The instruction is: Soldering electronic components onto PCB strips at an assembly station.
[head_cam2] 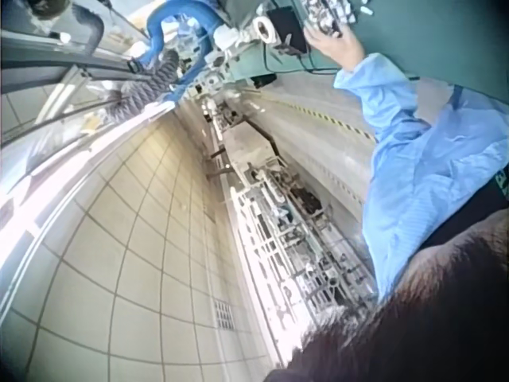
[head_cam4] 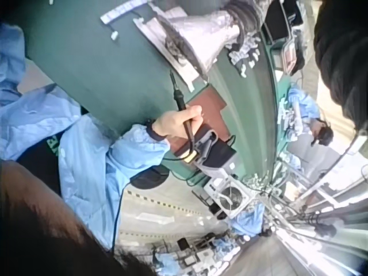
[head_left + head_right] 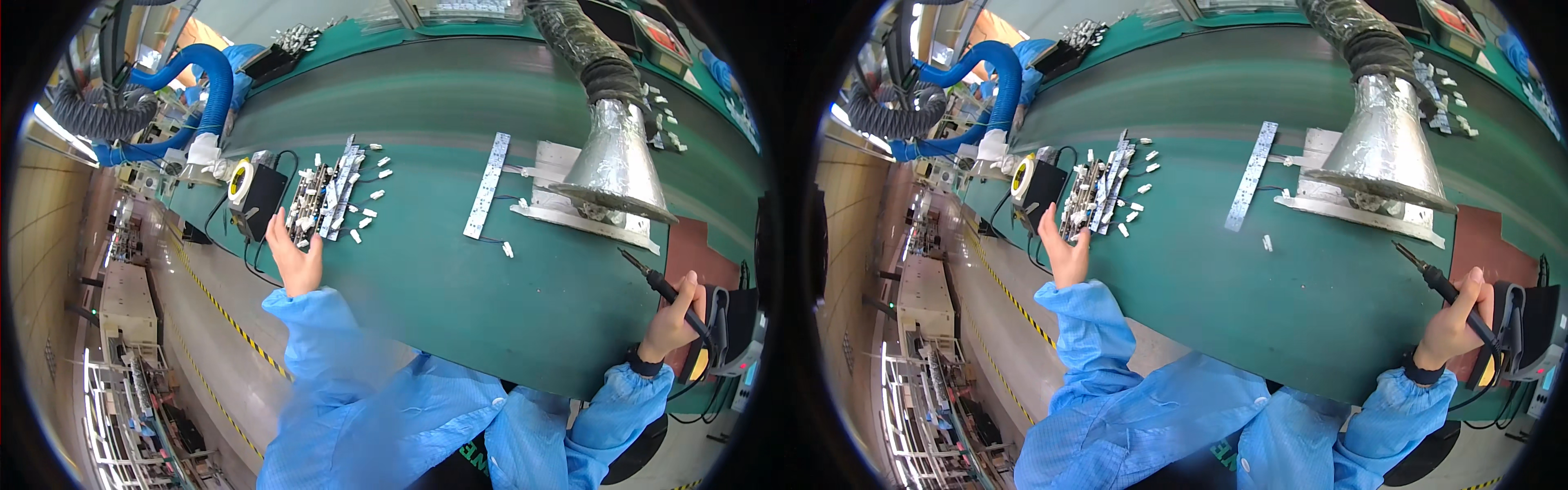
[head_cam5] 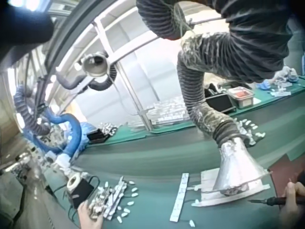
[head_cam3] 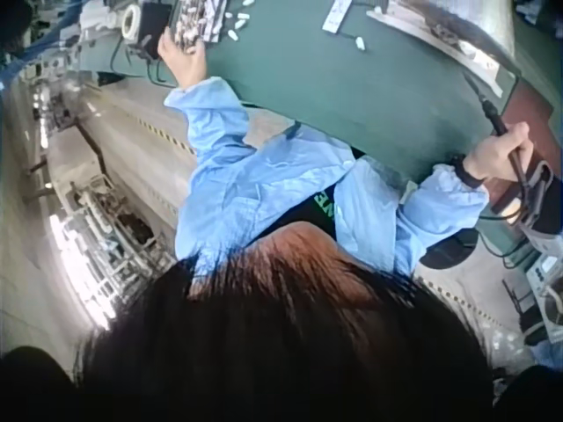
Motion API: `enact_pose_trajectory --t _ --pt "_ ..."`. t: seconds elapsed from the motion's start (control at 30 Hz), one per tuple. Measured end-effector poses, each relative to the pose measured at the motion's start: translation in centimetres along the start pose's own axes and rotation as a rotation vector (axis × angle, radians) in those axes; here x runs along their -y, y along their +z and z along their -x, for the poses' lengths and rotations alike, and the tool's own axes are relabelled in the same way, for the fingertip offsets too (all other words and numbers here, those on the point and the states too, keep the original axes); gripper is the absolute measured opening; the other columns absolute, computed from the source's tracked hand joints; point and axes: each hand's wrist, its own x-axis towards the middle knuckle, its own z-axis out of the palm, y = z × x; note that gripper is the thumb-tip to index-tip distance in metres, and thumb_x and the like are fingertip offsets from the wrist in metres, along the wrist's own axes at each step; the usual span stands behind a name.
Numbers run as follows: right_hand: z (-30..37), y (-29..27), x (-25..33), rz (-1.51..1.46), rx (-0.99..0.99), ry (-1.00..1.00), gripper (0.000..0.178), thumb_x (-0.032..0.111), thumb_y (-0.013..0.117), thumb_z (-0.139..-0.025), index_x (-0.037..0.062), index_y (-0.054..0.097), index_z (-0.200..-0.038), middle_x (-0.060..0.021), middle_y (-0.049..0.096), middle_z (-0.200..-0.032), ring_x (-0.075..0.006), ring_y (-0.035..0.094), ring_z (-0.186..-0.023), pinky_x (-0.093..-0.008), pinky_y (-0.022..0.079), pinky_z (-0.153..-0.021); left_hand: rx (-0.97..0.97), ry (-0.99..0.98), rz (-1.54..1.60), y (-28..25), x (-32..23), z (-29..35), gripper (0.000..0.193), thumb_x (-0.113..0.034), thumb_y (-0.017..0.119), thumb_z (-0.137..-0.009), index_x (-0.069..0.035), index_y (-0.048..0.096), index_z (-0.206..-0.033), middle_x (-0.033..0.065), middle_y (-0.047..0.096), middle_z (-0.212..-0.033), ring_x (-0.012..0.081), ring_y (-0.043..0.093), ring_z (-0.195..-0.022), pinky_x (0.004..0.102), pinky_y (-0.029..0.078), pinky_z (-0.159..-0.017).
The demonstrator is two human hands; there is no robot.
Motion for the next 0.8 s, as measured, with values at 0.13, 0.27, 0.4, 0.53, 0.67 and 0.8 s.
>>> enact_pose_trajectory --t 0.13,0.27,0.4,0.53,0.67,0.8 --pt "0.1 0.2 0.2 -0.032 -0.001 0.024 0.035 0.017 0.062 -0.100 0.0057 0.052 -0.068 0.0035 0.048 -0.064 -0.0029 0.040 -0.057 -0.0186 0.030 -0.050 0.230 -0.032 -0.188 -0.1 3.8 -0.3 0.107 -0.022 0.088 -0.069 -0.005 0.026 -0.155 0.0240 0.031 -0.153 0.0403 0.027 -0.145 0.0438 0.025 -0.118" --pt "0.0 0.3 0.0 0.019 0.010 -0.008 0.036 0.017 0.062 -0.100 0.0061 0.050 -0.067 0.0038 0.047 -0.065 -0.0028 0.039 -0.056 -0.0185 0.030 -0.050 0.315 -0.061 -0.200 0.9 8.8 -2.5 0.114 -0.023 0.092 -0.064 -0.006 0.025 -0.155 0.0222 0.031 -0.153 0.0369 0.031 -0.144 0.0421 0.026 -0.119" --pt "-0.1 0.4 0.0 -0.021 0.003 -0.020 0.036 0.018 0.062 -0.099 0.0059 0.051 -0.067 0.0040 0.047 -0.065 -0.0029 0.040 -0.056 -0.0187 0.031 -0.050 0.575 -0.086 0.124 0.6 12.2 -4.4 0.117 -0.013 0.093 -0.061 -0.005 0.024 -0.156 0.0161 0.035 -0.154 0.0276 0.036 -0.142 0.0375 0.030 -0.117" --pt "-0.1 0.4 0.2 0.007 -0.010 0.057 0.036 0.018 0.063 -0.099 0.0061 0.051 -0.067 0.0043 0.047 -0.065 -0.0032 0.042 -0.057 -0.0187 0.032 -0.050 0.691 -0.240 0.387 -0.8 13.1 -5.6 0.106 0.010 0.078 -0.068 -0.007 0.023 -0.157 0.0092 0.043 -0.150 0.0212 0.040 -0.140 0.0343 0.033 -0.114" --pt "-0.2 0.2 -0.3 -0.045 -0.009 0.056 0.036 0.018 0.064 -0.098 0.0068 0.050 -0.067 0.0045 0.047 -0.066 -0.0032 0.042 -0.058 -0.0185 0.034 -0.051 0.701 -0.254 0.446 -0.8 13.4 -5.9 0.095 0.008 0.071 -0.076 -0.008 0.024 -0.157 0.0088 0.042 -0.151 0.0207 0.041 -0.139 0.0332 0.034 -0.112" --pt "-0.2 0.4 0.0 -0.083 -0.003 0.095 0.036 0.017 0.063 -0.098 0.0072 0.049 -0.067 0.0042 0.046 -0.066 -0.0033 0.041 -0.058 -0.0188 0.034 -0.052 0.605 -0.352 0.549 0.9 14.1 -6.3 0.083 -0.009 0.077 -0.082 -0.003 0.033 -0.151 0.0140 0.050 -0.143 0.0210 0.049 -0.131 0.0326 0.039 -0.109"
